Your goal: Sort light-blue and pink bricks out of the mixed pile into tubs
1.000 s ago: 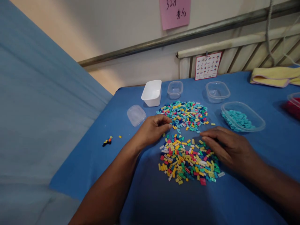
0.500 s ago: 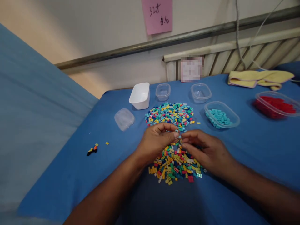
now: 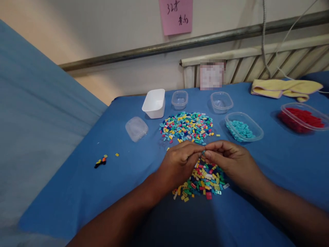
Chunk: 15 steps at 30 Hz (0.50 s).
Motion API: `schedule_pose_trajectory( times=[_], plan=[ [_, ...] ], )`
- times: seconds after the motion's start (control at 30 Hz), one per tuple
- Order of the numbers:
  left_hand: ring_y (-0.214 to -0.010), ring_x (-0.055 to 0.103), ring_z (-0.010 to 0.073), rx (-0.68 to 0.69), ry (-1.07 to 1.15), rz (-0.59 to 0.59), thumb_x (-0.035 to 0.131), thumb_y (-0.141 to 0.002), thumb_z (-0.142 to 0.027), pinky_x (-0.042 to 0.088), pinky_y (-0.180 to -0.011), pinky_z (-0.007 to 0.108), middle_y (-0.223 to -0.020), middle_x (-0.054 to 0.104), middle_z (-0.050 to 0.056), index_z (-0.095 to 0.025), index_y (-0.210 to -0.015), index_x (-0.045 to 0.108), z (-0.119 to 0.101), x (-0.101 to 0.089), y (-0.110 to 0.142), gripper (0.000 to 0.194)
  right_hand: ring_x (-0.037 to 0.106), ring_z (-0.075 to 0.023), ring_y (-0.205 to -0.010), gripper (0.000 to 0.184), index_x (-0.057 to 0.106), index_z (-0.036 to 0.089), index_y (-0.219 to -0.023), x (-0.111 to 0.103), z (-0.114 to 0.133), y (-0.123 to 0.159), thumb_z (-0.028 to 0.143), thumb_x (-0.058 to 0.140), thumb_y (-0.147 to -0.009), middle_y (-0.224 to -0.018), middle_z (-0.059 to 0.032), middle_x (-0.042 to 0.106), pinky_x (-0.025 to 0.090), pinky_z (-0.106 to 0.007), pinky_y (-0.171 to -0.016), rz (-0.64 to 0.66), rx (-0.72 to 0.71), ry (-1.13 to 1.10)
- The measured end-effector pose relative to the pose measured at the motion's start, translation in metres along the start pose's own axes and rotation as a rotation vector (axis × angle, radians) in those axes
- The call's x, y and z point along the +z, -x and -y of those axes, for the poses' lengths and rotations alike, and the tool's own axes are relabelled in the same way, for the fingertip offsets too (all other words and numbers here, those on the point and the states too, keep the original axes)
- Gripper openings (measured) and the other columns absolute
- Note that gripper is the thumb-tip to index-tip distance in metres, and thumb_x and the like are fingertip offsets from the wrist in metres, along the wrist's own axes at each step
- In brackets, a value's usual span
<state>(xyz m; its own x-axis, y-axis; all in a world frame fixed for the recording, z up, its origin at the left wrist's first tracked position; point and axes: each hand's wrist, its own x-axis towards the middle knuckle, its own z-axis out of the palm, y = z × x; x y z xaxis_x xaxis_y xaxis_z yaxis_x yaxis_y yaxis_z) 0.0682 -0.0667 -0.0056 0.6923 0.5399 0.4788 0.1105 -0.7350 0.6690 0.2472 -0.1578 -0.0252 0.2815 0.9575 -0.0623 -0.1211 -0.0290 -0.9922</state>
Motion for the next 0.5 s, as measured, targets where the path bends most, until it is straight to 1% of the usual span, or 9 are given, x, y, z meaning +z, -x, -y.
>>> schedule_pose_trajectory(
  times=[0.13,0.27,0.33,0.4,0.5],
  plan=[
    [-0.093,0.077,0.0151,0.000,0.025,-0.005,0.068,-0.104,-0.015,0.062,-0.085,0.028,-0.102,0.081,0.005,-0.018,-0.111,0.079,0.001,-0.002,0.002,0.014,0.078,-0.0209,-0.077,0.038,0.083,0.022,-0.101,-0.003,0.002,0.004,0.050,0.095,-0.079,-0.086,-0.0055,0.083,0.066,-0.033,-0.070,0.000,0.014,0.032],
    [-0.091,0.077,0.0153,0.037,0.035,0.052,0.069,-0.105,-0.020,0.060,-0.082,0.027,-0.098,0.080,0.006,-0.016,-0.105,0.077,0.002,-0.004,0.007,0.009,0.078,-0.0207,-0.075,0.039,0.085,0.022,-0.103,-0.010,0.003,0.007,0.052,0.093,-0.080,-0.088,-0.0070,0.084,0.066,-0.032,-0.067,0.087,0.067,0.069],
    [-0.088,0.076,0.0149,0.021,0.029,0.096,0.070,-0.106,-0.024,0.059,-0.079,0.026,-0.095,0.079,0.005,-0.017,-0.102,0.076,0.002,-0.005,0.010,0.010,0.077,-0.0201,-0.072,0.039,0.086,0.022,-0.104,-0.013,0.003,0.009,0.053,0.091,-0.083,-0.085,-0.0067,0.083,0.066,-0.032,-0.067,0.133,0.086,0.090],
    [-0.086,0.075,0.0150,-0.002,0.027,0.137,0.070,-0.106,-0.029,0.058,-0.077,0.026,-0.093,0.079,0.005,-0.017,-0.100,0.076,0.000,-0.006,0.011,0.014,0.077,-0.0200,-0.069,0.038,0.085,0.021,-0.103,-0.014,0.004,0.011,0.055,0.089,-0.085,-0.080,-0.0061,0.082,0.065,-0.032,-0.066,0.152,0.084,0.112],
    [-0.088,0.074,0.0153,0.029,0.049,0.198,0.069,-0.108,-0.034,0.057,-0.080,0.027,-0.095,0.079,0.005,-0.018,-0.102,0.076,-0.003,-0.012,0.008,0.019,0.076,-0.0203,-0.065,0.037,0.084,0.022,-0.100,-0.016,0.011,0.014,0.057,0.084,-0.089,-0.075,-0.0053,0.080,0.063,-0.030,-0.061,0.181,0.049,0.195]
  ],
)
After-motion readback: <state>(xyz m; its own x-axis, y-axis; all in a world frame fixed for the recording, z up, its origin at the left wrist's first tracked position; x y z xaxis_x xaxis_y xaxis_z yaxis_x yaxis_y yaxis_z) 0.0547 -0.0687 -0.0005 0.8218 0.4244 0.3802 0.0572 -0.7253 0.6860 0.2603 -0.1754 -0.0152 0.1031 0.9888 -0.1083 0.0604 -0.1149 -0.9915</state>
